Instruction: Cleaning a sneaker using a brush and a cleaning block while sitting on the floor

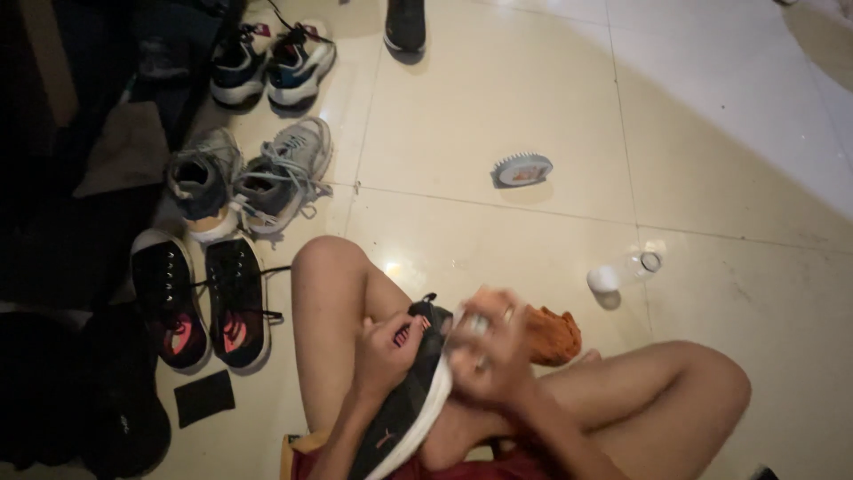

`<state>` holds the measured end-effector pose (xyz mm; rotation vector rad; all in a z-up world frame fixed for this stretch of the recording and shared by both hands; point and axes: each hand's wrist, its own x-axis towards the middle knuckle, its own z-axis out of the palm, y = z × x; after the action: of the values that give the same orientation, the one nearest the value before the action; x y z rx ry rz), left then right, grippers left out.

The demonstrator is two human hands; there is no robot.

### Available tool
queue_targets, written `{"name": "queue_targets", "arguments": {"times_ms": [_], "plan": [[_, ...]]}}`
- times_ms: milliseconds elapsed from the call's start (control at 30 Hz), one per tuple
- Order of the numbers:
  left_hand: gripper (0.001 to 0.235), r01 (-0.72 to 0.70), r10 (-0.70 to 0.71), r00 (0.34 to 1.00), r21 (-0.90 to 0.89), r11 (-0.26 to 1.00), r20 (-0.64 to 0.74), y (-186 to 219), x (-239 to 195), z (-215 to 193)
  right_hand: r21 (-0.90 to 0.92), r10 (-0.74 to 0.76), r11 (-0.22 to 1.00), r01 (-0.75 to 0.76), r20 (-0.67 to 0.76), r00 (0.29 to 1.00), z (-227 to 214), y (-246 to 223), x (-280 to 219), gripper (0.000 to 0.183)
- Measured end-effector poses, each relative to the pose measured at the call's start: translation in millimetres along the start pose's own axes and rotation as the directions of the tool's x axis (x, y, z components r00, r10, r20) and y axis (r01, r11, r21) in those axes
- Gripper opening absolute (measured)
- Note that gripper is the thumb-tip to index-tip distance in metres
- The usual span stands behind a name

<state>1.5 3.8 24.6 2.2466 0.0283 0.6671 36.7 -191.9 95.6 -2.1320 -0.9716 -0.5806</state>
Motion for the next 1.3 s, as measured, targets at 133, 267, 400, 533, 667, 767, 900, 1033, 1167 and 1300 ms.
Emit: {"name": "queue_targets", "arguments": {"times_ms": [133, 267, 400, 533, 667, 767, 900, 1033, 1167, 1300], "plan": [[0.019, -0.013, 0.013, 1.0, -0.03, 0.999, 0.007, -2.6, -3.5, 0.9, 0.154, -0.078, 0.986, 0.064, 0.082, 0.994, 4.4, 7.6, -4.7, 0.036], [0.016, 0.127, -0.117, 0.981, -0.054, 0.99, 0.151, -8.2, -4.5, 6.8, 0.199, 0.192, 0.956, -0.218, 0.141, 0.971, 12.0, 48.1, -11.6, 0.03], [0.021, 0.232, -0.211, 0.954, -0.078, 0.97, 0.215, 6.6, 11.0, -11.5, 0.621, 0.348, 0.661, -0.421, 0.244, 0.905, 17.5, 63.9, -28.2, 0.047], [0.064, 0.523, -0.583, 0.502, 0.314, 0.793, 0.639, 65.0, 67.1, -58.0, 0.774, 0.519, 0.186, -0.605, 0.445, 0.729, 24.4, 77.5, -40.7, 0.052], [0.074, 0.563, -0.682, 0.221, 0.48, 0.673, 0.697, 75.6, 98.0, -53.1, 0.684, 0.453, 0.372, -0.627, 0.456, 0.766, 8.7, 64.1, -18.2, 0.052], [0.077, 0.559, -0.682, 0.317, 0.45, 0.696, 0.66, 34.1, 74.7, -12.2, 0.728, 0.355, 0.48, -0.49, 0.35, 0.867, 21.5, 74.0, -27.8, 0.054], [0.062, 0.691, -0.674, 0.417, 0.268, 0.671, 0.61, 60.8, 63.3, -19.4, 0.701, 0.329, 0.53, -0.477, 0.349, 0.878, 11.3, 69.5, -23.7, 0.06], [0.061, 0.564, -0.553, 0.679, 0.139, 0.814, 0.483, 31.8, 15.6, 13.2, 0.581, 0.223, 0.734, -0.352, 0.284, 0.933, -6.0, 53.5, -8.6, 0.044], [0.059, 0.47, -0.369, 0.811, -0.131, 0.873, 0.455, 56.5, 11.2, -14.8, 0.401, -0.042, 0.916, -0.027, 0.164, 0.986, -59.2, -12.0, 28.0, 0.034], [0.048, 0.226, -0.081, 0.92, -0.351, 0.909, 0.384, 89.1, 26.2, -49.7, 0.31, -0.194, 0.94, 0.144, 0.136, 0.972, -74.8, -19.7, 34.2, 0.044]]}}
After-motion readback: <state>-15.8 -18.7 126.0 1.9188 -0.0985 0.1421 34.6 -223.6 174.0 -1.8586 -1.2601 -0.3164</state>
